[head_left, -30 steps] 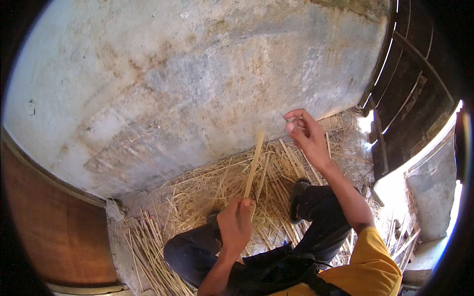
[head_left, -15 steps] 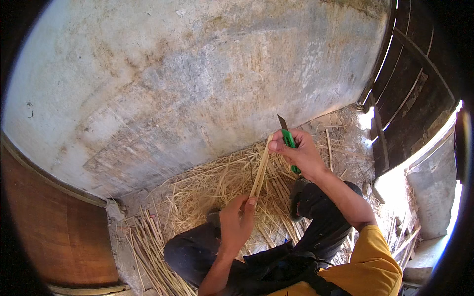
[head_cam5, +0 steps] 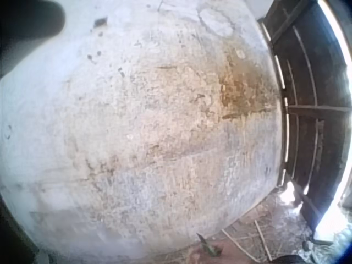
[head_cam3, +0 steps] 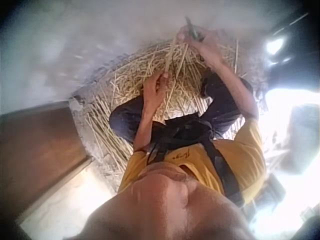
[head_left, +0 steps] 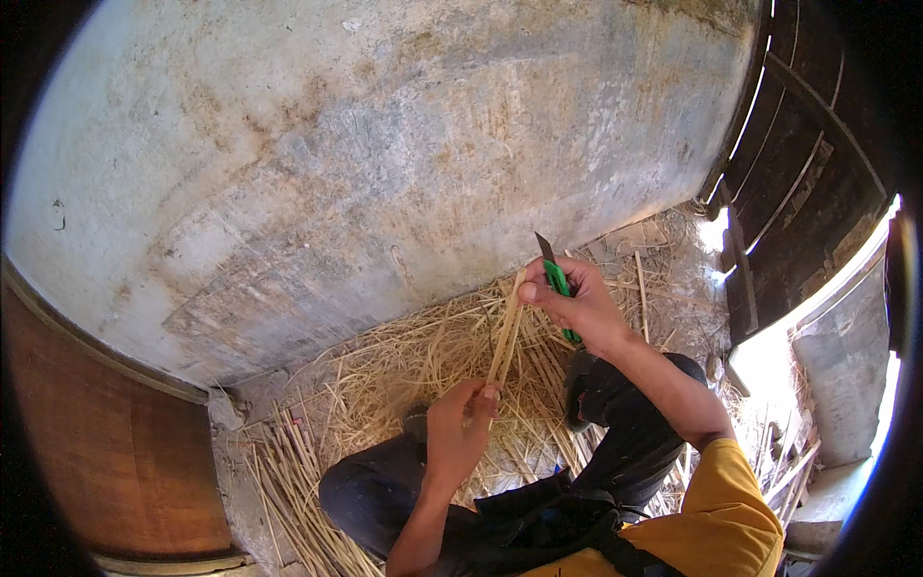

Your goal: The person splits a long, thin bamboo strip using a utility knife held in the right hand.

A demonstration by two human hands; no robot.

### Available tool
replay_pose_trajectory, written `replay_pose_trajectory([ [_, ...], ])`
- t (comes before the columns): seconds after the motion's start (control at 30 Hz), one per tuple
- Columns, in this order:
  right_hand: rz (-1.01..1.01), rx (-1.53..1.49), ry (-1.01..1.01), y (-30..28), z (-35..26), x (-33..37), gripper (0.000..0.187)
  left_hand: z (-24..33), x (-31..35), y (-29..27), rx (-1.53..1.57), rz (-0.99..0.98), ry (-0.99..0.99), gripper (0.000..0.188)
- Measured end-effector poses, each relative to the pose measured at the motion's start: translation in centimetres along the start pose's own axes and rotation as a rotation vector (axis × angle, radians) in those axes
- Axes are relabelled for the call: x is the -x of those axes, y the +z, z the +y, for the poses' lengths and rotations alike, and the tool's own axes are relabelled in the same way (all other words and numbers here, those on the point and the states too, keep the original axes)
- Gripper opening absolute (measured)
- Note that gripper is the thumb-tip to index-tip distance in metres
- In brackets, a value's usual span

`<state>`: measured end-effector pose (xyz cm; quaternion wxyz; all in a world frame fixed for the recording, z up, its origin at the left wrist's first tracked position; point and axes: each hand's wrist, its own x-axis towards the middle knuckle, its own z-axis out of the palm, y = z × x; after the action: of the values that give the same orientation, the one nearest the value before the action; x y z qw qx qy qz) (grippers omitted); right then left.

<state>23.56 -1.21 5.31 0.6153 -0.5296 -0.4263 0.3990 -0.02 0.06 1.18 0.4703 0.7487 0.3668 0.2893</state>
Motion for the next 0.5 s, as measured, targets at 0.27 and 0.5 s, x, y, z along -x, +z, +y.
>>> replay_pose_trajectory([
  [0.27,-0.084,0.039,-0.026,0.8,-0.3,0.6,0.018,-0.8,-0.4,0.7,0.198,0.055,0.023,0.026],
  [0.5,-0.127,0.004,0.031,1.9,-0.9,1.3,0.016,-1.3,-0.1,0.6,0.263,0.065,-0.007,0.023],
])
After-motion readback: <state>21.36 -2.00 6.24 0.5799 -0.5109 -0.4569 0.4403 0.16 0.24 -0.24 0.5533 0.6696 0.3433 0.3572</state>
